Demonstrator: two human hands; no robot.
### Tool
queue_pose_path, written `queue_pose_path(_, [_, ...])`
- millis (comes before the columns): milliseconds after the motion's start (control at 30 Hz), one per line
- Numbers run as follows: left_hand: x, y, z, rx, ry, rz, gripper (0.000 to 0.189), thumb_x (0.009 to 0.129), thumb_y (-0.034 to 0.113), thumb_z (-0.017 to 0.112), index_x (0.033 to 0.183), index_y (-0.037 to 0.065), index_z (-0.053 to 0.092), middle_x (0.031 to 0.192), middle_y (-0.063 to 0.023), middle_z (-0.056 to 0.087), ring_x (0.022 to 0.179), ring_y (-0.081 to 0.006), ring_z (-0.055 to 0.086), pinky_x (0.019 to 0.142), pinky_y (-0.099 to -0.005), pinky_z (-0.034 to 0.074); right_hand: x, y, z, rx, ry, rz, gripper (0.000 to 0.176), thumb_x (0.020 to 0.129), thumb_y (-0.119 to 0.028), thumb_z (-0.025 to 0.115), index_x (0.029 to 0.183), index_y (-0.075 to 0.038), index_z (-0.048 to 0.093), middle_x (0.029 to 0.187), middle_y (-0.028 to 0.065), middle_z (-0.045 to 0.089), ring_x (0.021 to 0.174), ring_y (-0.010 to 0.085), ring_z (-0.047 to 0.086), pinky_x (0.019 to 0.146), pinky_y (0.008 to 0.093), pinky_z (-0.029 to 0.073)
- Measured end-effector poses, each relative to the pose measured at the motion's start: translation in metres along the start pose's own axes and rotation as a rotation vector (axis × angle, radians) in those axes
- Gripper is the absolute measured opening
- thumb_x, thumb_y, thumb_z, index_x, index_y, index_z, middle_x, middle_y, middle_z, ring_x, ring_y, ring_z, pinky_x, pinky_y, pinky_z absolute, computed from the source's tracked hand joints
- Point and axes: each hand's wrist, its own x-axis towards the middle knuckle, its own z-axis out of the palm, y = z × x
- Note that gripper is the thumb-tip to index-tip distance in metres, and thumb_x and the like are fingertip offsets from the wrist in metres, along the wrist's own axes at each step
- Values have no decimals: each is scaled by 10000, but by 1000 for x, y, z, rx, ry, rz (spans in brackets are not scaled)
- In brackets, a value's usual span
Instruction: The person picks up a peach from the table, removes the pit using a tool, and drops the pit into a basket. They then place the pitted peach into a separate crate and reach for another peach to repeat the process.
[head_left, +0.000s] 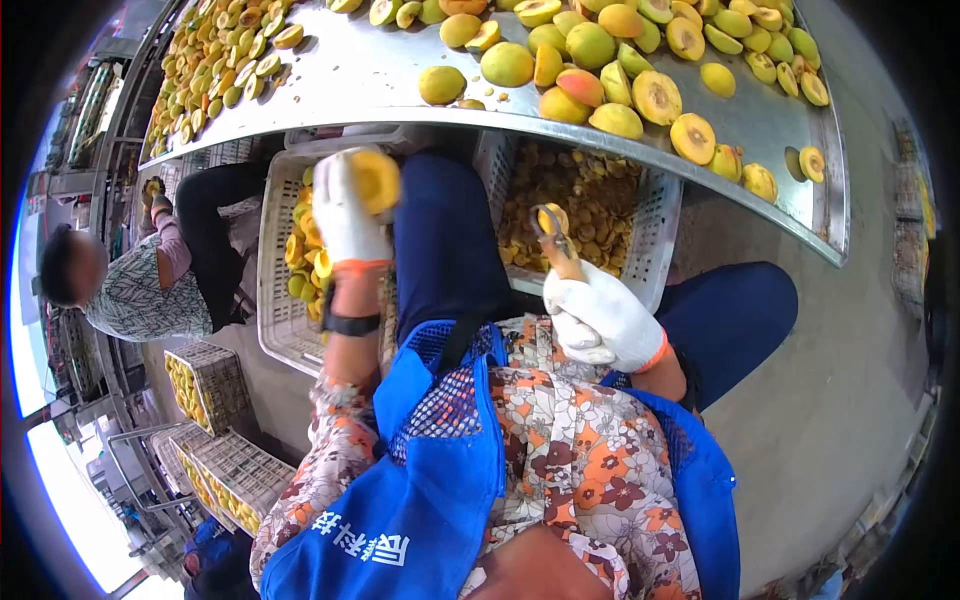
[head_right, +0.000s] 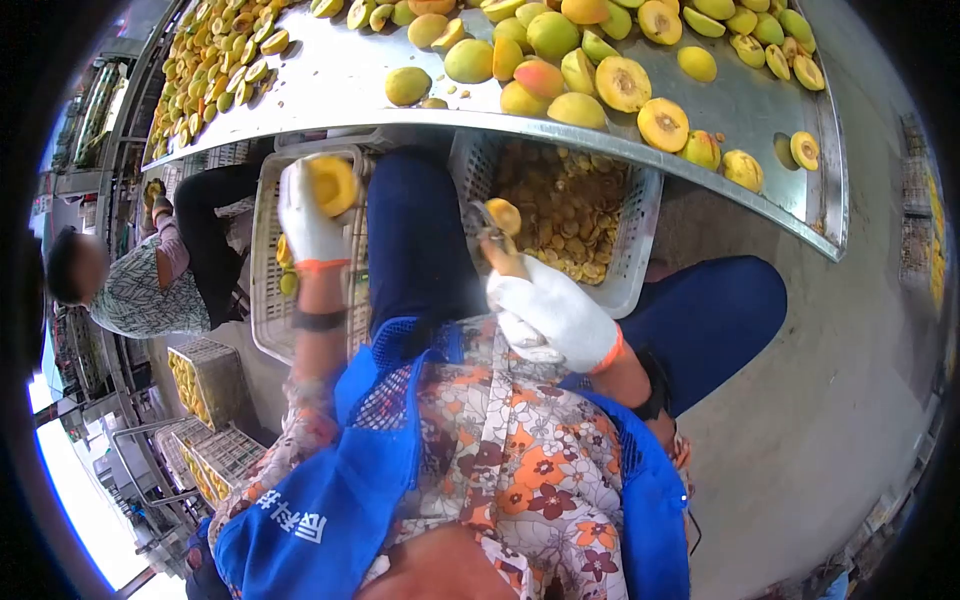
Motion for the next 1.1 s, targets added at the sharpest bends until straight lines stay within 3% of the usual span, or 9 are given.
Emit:
queue_pose_path(67, [13,-39,-26,70,-247,-417,285,852,317,748,1037,101,717,1006,-142,688,999,-358,636,861,-434,526,-4,-1,-4,-9,76,12,147,1015,-181,543,963,-44,532,551,-8,435,368,70,353,338,240,274])
queue_pose_path(167, [29,-50,-23,523,-44,3,268,878,346,735,1020,119,738,1128,-105,699,1073,-325,626,940,-428,492,2,6,-9,-132,148,50,146,1002,-188,573,985,-51,525,566,-12,452,369,81,376,337,254,297])
queue_pose_path(367, [95,9,83,80,-360,-78,558,824,483,735,1272,157,663,1163,-166,699,1177,-376,584,1022,-471,465,9,6,1,-323,150,-23,224,998,-228,615,1073,-37,525,634,-8,512,442,84,462,393,260,362])
queue_pose_path(467, [116,-16,135,-202,-716,-212,593,797,434,760,1270,98,637,1123,-232,702,1042,-375,675,929,-430,530,11,15,-8,-432,212,-135,272,982,-245,641,1066,-7,540,654,24,563,461,102,515,439,263,413])
queue_pose_path(600, [114,-10,128,-290,-551,-172,527,828,373,748,1243,67,639,1039,-191,712,932,-304,693,823,-383,554,8,10,-9,-443,345,-166,279,982,-245,637,1097,-3,556,702,61,609,543,139,593,500,285,444])
queue_pose_path(700, [95,31,77,-1055,-352,-433,375,978,305,590,1230,29,614,907,-107,664,730,-175,609,673,-287,508,12,9,-12,-611,444,-296,307,975,-250,654,1134,-5,559,777,156,658,649,277,673,569,350,496])
queue_pose_path(800, [65,84,38,-1543,-559,-957,504,1018,478,472,1226,33,583,881,-133,659,645,-172,589,515,-263,417,12,-8,3,-853,529,-437,361,954,-249,688,1178,0,553,897,275,671,845,461,689,670,440,539])
queue_pose_path(900, [43,110,27,-1534,-810,-1029,539,1034,543,395,1136,60,609,827,-94,655,529,-165,543,458,-256,366,18,-11,8,-1009,599,-701,368,946,-242,693,1184,-4,544,868,272,678,840,465,688,668,486,548])
queue_pose_path(1100, [20,151,23,-1490,-721,-1194,508,1033,543,438,1111,84,641,850,-58,672,542,-150,574,427,-241,390,19,1,-2,-1227,721,-695,347,959,-276,669,1143,-18,528,778,260,669,730,465,679,607,527,549])
